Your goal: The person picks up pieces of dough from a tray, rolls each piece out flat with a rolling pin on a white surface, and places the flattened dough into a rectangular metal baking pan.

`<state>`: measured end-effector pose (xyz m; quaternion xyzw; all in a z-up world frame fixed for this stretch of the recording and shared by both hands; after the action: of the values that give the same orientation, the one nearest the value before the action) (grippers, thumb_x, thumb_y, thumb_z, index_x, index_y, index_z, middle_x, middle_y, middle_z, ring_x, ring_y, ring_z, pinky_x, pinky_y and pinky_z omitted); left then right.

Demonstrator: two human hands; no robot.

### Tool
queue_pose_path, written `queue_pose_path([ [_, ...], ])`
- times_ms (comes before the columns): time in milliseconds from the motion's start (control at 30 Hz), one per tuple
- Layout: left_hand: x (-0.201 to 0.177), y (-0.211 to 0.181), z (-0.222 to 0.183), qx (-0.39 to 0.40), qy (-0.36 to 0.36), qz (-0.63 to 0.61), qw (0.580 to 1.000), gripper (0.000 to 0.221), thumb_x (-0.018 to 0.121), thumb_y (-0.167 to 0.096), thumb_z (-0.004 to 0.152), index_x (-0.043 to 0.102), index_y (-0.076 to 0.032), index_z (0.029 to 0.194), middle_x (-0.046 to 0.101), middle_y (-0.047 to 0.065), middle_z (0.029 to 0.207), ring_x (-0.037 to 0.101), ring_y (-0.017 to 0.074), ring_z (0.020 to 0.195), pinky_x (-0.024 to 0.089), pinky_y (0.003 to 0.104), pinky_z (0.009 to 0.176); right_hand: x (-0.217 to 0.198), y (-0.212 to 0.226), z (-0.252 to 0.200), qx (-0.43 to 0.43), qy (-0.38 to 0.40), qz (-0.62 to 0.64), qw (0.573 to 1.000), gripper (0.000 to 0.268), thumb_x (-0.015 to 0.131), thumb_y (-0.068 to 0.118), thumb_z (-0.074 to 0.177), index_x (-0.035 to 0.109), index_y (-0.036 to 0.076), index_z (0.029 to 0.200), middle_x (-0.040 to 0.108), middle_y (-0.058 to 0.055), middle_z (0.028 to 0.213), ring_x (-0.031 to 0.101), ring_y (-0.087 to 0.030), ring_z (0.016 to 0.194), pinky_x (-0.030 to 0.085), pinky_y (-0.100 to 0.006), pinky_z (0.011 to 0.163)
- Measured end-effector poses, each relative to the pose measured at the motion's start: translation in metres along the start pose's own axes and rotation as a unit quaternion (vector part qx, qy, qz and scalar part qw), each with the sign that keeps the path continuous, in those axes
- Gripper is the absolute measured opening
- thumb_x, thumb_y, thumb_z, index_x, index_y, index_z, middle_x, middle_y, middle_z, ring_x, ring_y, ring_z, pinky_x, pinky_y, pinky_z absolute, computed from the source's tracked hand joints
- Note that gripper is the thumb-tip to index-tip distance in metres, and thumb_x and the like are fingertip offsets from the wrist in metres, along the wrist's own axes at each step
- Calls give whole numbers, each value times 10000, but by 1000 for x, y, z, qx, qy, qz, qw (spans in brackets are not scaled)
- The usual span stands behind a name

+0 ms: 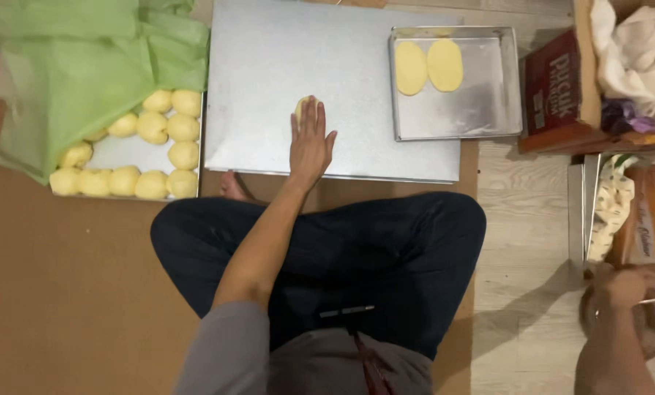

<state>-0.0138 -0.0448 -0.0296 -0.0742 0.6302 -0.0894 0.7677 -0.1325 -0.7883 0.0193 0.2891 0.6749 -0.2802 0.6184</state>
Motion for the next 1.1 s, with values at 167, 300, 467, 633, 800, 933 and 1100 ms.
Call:
queue_pose_path([
  [167, 5, 11, 2, -2, 90, 23, 996, 795, 317, -538, 1138, 122, 31, 1658, 15, 219, 1730, 5, 384, 1608, 83, 567, 1309, 15, -42, -43, -87, -242, 6, 966, 314, 675, 225, 1037, 705, -48, 1189, 681, -280, 1076, 731, -381, 874, 615, -493, 698],
  [300, -80, 26, 10, -62, -60, -226, 970, 558, 434, -439, 1178, 263, -322, 1696, -94, 106, 1763, -69, 523, 1612, 74, 781, 1250, -12, -17, -133, -166, -346, 260, 886, 472, 746, 334, 1216, 800, -73, 984, 756, -175, 817, 691, -291, 708, 535, -407, 599],
  [467, -196, 51, 25, -11, -260, -201, 944, 414, 505, -196, 1203, 426, -242, 1606, 333, 41, 1710, 242, 319, 1653, 242, 685, 1362, -115, 196, -233, -419, -188, 364, 810, 349, 552, -86, 1160, 582, -233, 1475, 632, -414, 1370, 610, -520, 1260, 491, -561, 1084],
  [633, -187, 57, 27, 161, -28, -16, 986, 801, 377, -679, 1097, 340, -83, 1630, 559, 221, 1539, 436, 400, 1502, 23, 685, 1229, -39, 445, -275, -701, -67, 283, 651, 388, 895, 174, 906, 736, 69, 1244, 700, -133, 1069, 636, -347, 956, 456, -444, 861],
  [800, -63, 113, 25, 73, 66, -20, 995, 602, 615, -599, 969, 479, -238, 1431, 574, 5, 1128, 635, 236, 1103, 287, 597, 1171, -9, 546, -325, -675, 43, 212, 705, 283, 680, 317, 1017, 716, 195, 1270, 664, -24, 1051, 610, -263, 1067, 398, -448, 1026],
  [933, -18, 116, 16, 20, 90, -47, 995, 368, 552, -510, 1051, 534, -261, 1321, 601, 2, 1136, 609, 204, 1153, 310, 522, 1168, 26, 551, -324, -650, 71, 184, 734, 338, 563, 373, 1086, 695, 246, 1370, 684, -62, 1138, 581, -293, 1181, 272, -592, 1178],
  [1100, -32, 88, 28, -62, 60, -29, 996, 488, 437, -382, 1137, 489, -108, 1538, 418, 177, 1626, 343, 336, 1532, 199, 535, 1270, 57, 578, -317, -645, -50, 158, 746, 461, 432, 397, 1154, 555, 217, 1560, 593, -141, 1471, 445, -421, 1438, 87, -699, 1189],
])
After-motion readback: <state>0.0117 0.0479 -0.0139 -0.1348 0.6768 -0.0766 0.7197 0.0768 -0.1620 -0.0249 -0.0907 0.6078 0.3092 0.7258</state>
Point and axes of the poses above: each hand's wrist, its own z-axis towards the middle knuckle, its own x-axis out of the palm, y = z × x, the point moved 2 cm from there along z, towards the middle knuckle
